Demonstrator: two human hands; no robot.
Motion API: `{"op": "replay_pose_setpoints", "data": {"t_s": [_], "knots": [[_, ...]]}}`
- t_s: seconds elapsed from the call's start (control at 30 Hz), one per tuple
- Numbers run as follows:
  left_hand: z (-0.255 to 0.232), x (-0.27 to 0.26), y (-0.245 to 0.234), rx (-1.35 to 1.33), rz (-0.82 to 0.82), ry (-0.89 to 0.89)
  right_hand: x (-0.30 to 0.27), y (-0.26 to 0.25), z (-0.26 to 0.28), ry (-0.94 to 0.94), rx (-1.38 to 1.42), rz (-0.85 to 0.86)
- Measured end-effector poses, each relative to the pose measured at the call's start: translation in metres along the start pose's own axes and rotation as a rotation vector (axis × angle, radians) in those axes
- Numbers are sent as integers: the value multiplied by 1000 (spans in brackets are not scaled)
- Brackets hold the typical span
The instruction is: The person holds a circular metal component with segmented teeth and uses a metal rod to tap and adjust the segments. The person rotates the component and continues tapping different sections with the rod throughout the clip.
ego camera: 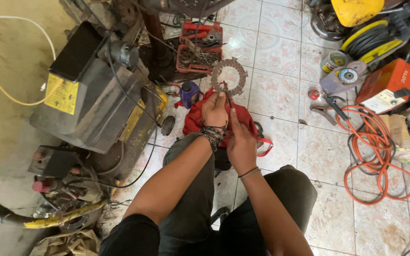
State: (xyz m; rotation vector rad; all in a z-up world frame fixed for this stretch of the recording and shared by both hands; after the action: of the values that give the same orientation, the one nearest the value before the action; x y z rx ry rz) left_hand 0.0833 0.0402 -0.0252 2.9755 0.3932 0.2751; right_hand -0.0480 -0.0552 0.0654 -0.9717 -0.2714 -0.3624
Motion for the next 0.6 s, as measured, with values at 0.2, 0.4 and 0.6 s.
{"op": "replay_pose_setpoints", "data": {"t_s": [0.2, 0.4, 0.6], "knots": [[-37, 10, -31, 62, -15, 31, -1, 9, 23, -53, 59, 18], [-125, 12, -72, -4, -10, 316, -5, -3, 44, -183, 440, -175], [-168, 8, -108, 163, 46, 484, -1, -1, 51, -283, 440, -244]]}}
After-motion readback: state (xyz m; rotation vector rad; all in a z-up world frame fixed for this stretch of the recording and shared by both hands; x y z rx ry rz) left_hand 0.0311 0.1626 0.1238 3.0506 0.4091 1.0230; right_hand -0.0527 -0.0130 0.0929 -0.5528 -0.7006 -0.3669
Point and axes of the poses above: each hand's wrist, its own x-axis towards the middle knuckle, its own y-axis out of the palm, z = x × y, the point moved 8 cm from there along x, towards the middle knuckle, and after that the axes turned 11 degrees about y, right-handed, at the moved point
